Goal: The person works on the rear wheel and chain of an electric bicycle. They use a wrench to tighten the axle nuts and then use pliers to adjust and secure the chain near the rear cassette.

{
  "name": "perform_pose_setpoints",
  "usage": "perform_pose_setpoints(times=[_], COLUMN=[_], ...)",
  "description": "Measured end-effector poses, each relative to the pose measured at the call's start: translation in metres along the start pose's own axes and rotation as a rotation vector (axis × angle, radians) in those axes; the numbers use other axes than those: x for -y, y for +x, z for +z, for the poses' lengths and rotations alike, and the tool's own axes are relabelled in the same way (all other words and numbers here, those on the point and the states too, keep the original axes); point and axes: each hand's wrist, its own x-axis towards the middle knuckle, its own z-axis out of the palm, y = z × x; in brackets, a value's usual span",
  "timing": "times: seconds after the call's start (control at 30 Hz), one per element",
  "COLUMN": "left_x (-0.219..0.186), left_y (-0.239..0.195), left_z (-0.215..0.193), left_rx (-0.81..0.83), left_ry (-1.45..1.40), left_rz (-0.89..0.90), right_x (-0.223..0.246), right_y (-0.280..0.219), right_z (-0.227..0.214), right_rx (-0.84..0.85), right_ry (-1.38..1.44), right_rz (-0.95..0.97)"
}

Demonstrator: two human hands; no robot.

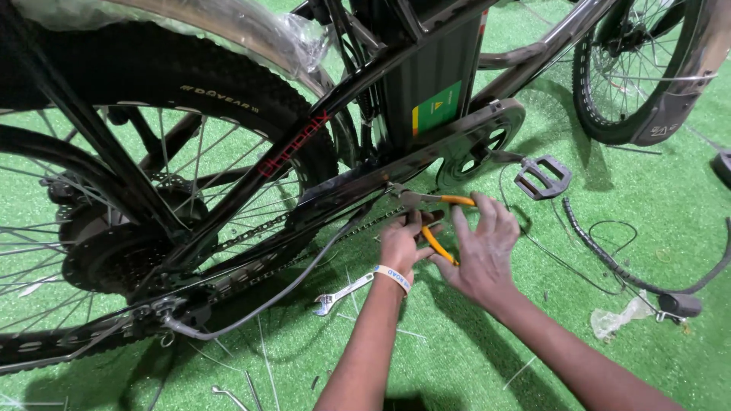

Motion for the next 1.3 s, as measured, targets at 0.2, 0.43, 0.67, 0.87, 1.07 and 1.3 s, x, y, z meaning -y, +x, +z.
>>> perform_pose_setpoints(times=[0.2, 0.43, 0.67, 0.87, 1.07, 1.3], left_x=[-0.004, -0.002, -0.003, 0.002, 0.006, 0.004], left_y=[0.001, 0.006, 0.005, 0.008, 0.009, 0.007], left_z=[0.005, 0.003, 0.009, 0.005, 0.003, 0.005], left_rx=[0.101, 0.195, 0.252, 0.246, 0.26, 0.252], left_ry=[-0.117, -0.311, -0.458, -0.414, -0.383, -0.364], left_rz=[0.024, 0.025, 0.016, 0.041, 0.053, 0.069], right_x=[-0.015, -0.02, -0.034, -0.035, -0.035, -0.029], right_y=[0.011, 0.028, 0.038, 0.033, 0.031, 0.036], right_z=[-0.007, -0.027, -0.031, -0.028, -0.027, -0.041], right_rx=[-0.053, -0.066, -0.047, -0.01, 0.012, -0.03], right_ry=[0.007, -0.022, -0.059, -0.016, -0.005, 0.015], right_rz=[-0.104, -0.207, -0.276, -0.293, -0.283, -0.325])
